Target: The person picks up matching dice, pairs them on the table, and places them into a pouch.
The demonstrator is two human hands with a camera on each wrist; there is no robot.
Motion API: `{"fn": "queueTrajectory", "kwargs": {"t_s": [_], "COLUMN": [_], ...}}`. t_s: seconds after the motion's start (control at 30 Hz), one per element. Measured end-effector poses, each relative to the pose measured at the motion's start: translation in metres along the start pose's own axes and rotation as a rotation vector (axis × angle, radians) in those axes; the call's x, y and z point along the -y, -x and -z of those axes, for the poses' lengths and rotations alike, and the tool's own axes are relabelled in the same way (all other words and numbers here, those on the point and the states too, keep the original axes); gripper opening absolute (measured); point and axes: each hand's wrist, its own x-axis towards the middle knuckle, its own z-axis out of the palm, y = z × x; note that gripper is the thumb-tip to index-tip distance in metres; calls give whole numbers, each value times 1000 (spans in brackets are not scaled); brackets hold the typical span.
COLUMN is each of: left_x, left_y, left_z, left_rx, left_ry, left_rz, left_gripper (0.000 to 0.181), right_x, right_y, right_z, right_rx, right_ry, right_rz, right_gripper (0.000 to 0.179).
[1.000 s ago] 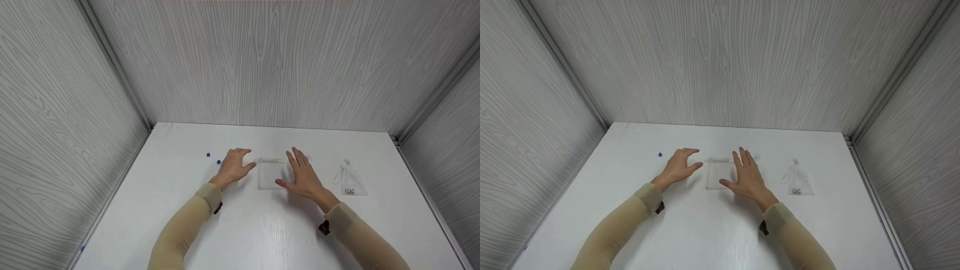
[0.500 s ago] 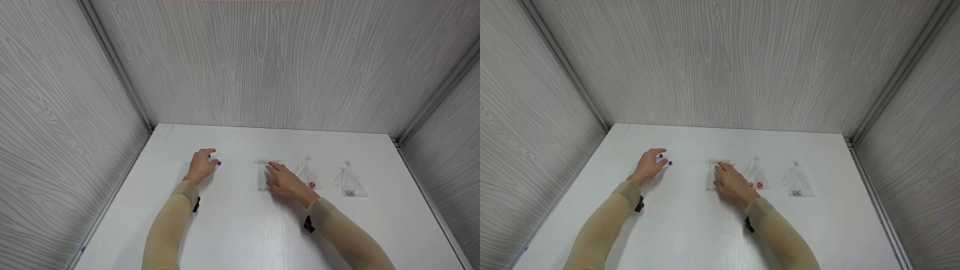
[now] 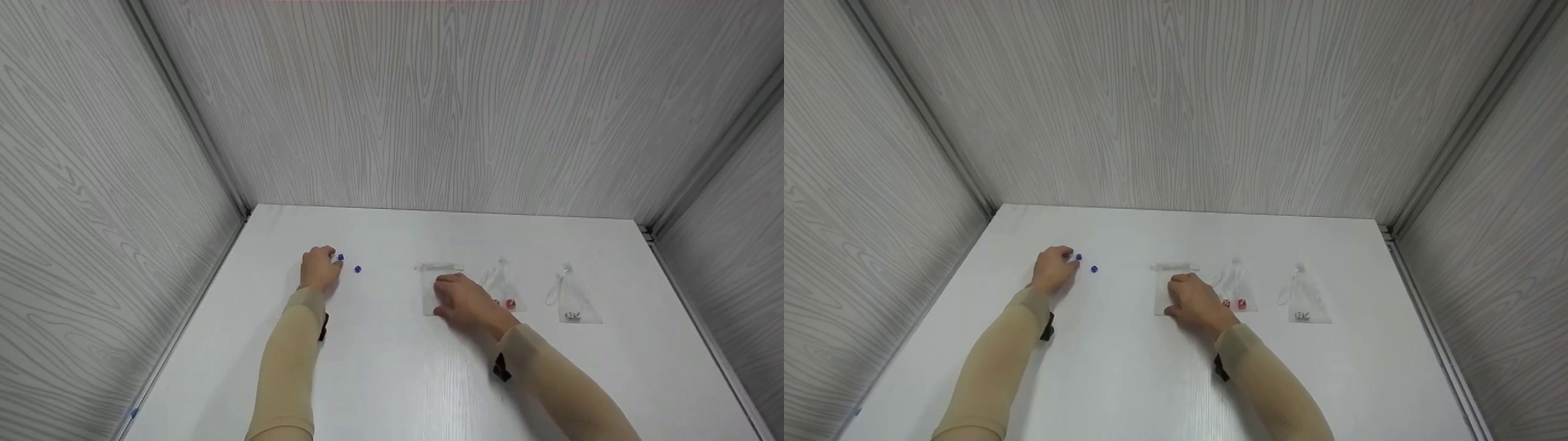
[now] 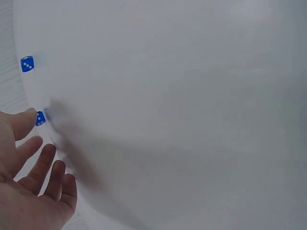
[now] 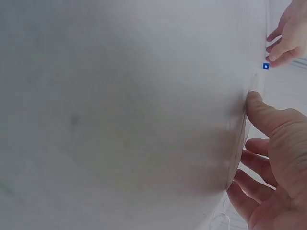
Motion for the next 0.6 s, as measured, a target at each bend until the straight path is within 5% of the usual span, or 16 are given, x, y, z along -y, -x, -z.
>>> {"fn": "queueTrajectory", "kwargs": {"t_s": [0.3,0.6], "left_x": [-22,-8], "left_y": [17,-1], "left_z": [0,-10], "left_rx": [-153,-72], "left_ry": [-37,36], "left_rz": [11,-40], "left_gripper": [21,19], "right_x": [1,-2], "right_y": [1,1], "right_z": [-3,-4], "right_rx": [12,12], "right_ry": [57,101], "right_rz": [3,4], "right_gripper": [63,63]}}
